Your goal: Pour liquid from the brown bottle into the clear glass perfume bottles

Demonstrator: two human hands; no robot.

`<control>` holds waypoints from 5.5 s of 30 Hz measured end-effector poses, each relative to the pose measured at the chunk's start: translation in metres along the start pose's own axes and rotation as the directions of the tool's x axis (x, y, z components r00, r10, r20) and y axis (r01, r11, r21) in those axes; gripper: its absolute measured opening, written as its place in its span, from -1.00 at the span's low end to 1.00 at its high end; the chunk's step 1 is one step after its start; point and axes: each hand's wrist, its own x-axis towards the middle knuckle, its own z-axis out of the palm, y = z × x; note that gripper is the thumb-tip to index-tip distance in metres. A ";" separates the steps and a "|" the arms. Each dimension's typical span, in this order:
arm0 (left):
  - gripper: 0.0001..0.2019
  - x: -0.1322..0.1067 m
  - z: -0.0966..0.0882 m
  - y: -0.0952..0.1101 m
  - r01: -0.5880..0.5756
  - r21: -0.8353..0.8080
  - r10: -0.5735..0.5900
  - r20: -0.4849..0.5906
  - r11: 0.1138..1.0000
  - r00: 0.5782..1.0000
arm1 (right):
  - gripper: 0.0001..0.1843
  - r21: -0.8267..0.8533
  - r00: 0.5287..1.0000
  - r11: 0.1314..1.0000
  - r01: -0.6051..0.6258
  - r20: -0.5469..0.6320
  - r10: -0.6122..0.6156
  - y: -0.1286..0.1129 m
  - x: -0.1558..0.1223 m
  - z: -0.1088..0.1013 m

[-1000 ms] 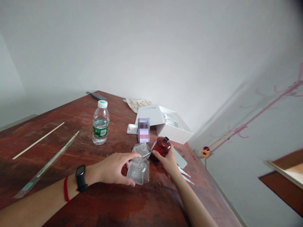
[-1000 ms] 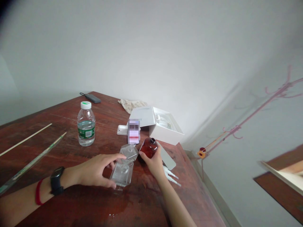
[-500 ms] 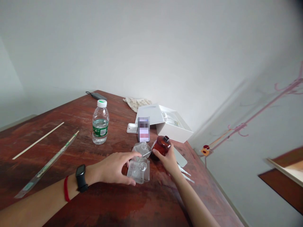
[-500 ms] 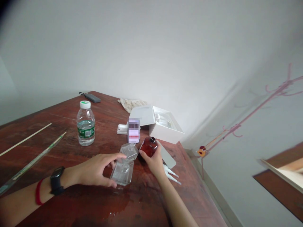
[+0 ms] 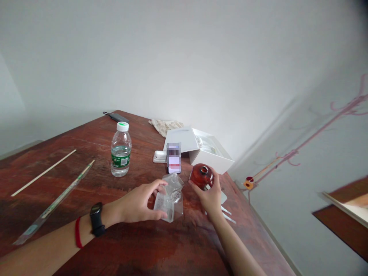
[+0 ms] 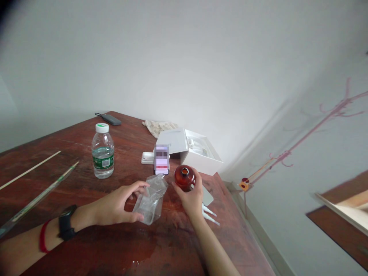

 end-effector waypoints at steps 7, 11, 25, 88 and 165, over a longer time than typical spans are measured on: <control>-0.28 0.002 0.002 0.002 -0.006 -0.179 0.002 -0.024 0.984 1.000 | -0.16 -0.100 0.963 0.960 0.262 -0.032 -0.267 -0.001 -0.002 -0.001; -0.32 0.004 0.005 -0.004 -0.025 -0.279 0.021 -0.016 0.960 1.000 | -0.21 -0.106 0.940 0.937 0.333 -0.043 -0.339 -0.010 -0.004 -0.001; -0.31 0.004 0.006 -0.005 -0.013 -0.283 0.013 -0.001 0.959 1.000 | -0.28 -0.138 0.895 0.886 0.443 0.014 -0.445 -0.028 -0.012 -0.003; -0.15 -0.002 0.007 0.001 -0.009 -0.381 0.006 -0.009 0.925 1.000 | -0.17 -0.311 0.820 0.760 0.571 0.176 -0.544 -0.035 -0.019 -0.009; -0.20 0.000 0.013 -0.005 0.001 -0.463 0.009 0.019 0.886 1.000 | -0.11 -0.433 0.763 0.650 0.625 0.162 -0.626 -0.048 -0.021 -0.017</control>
